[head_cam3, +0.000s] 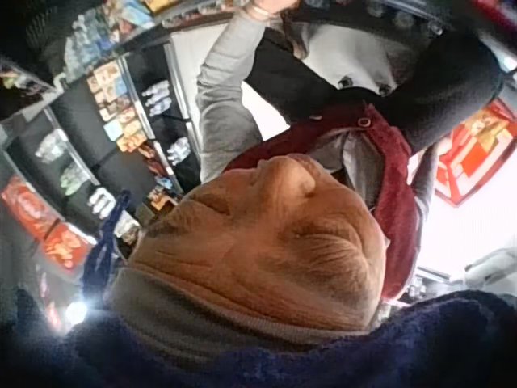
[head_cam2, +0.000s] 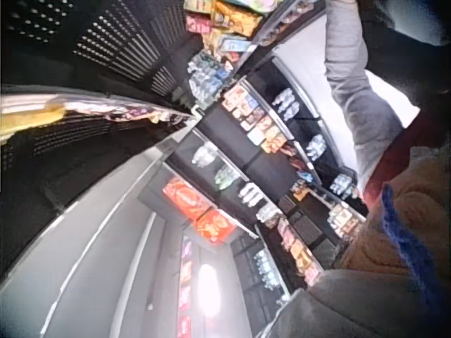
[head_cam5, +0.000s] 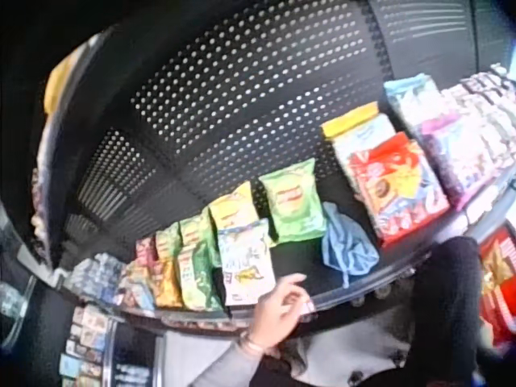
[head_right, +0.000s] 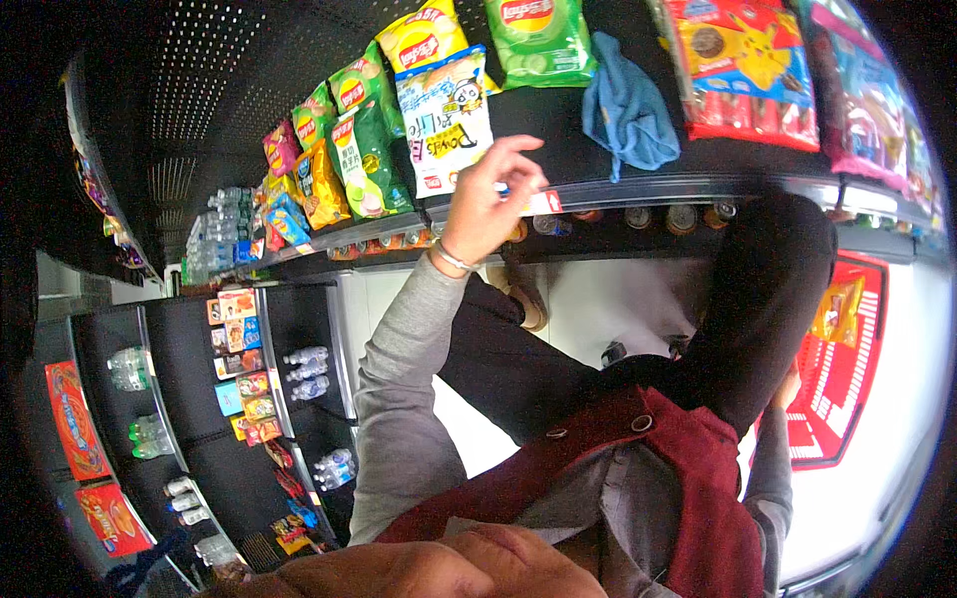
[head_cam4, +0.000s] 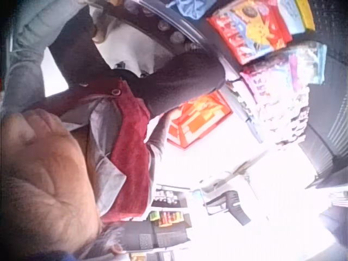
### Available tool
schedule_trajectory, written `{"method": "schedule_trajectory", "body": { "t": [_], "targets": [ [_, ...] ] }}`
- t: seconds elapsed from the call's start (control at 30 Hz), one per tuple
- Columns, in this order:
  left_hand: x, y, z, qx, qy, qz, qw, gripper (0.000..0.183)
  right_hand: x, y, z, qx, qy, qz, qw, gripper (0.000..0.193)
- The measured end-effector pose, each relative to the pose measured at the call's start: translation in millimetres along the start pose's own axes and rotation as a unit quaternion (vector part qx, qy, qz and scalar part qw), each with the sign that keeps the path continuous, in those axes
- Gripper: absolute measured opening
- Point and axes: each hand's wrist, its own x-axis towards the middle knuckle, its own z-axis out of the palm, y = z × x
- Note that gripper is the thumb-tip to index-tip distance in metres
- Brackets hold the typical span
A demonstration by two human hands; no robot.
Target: The person removes snack bags from a red shopping basket and places them onto a store shelf. They wipe the shelf surface with a blue cloth between placements and continue arranging the snack packages in rows.
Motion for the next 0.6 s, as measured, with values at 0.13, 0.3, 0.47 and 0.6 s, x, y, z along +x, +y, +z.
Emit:
{"method": "schedule_trajectory", "body": {
  "t": [0.13,0.3,0.47,0.6],
  "targets": [
    [5.4,14.3,5.7,-0.007,-0.066,0.052,0.996,0.043,-0.2,6.8,-1.2,-0.058,0.012,-0.044,0.997,0.029],
    [6.8,9.8,0.2,0.009,-0.109,0.094,0.990,0.040,-0.9,1.4,-4.7,-0.047,0.031,-0.014,0.998,0.027],
    [1.5,-10.7,-14.1,0.038,-0.104,0.112,0.988,0.037,-0.7,-12.8,-11.9,-0.111,0.035,0.005,0.993,0.034],
    [6.6,-28.4,-31.0,0.057,-0.044,0.124,0.990,0.031,4.1,-18.4,-11.9,-0.158,0.060,0.000,0.986,0.043]
  ]
}}
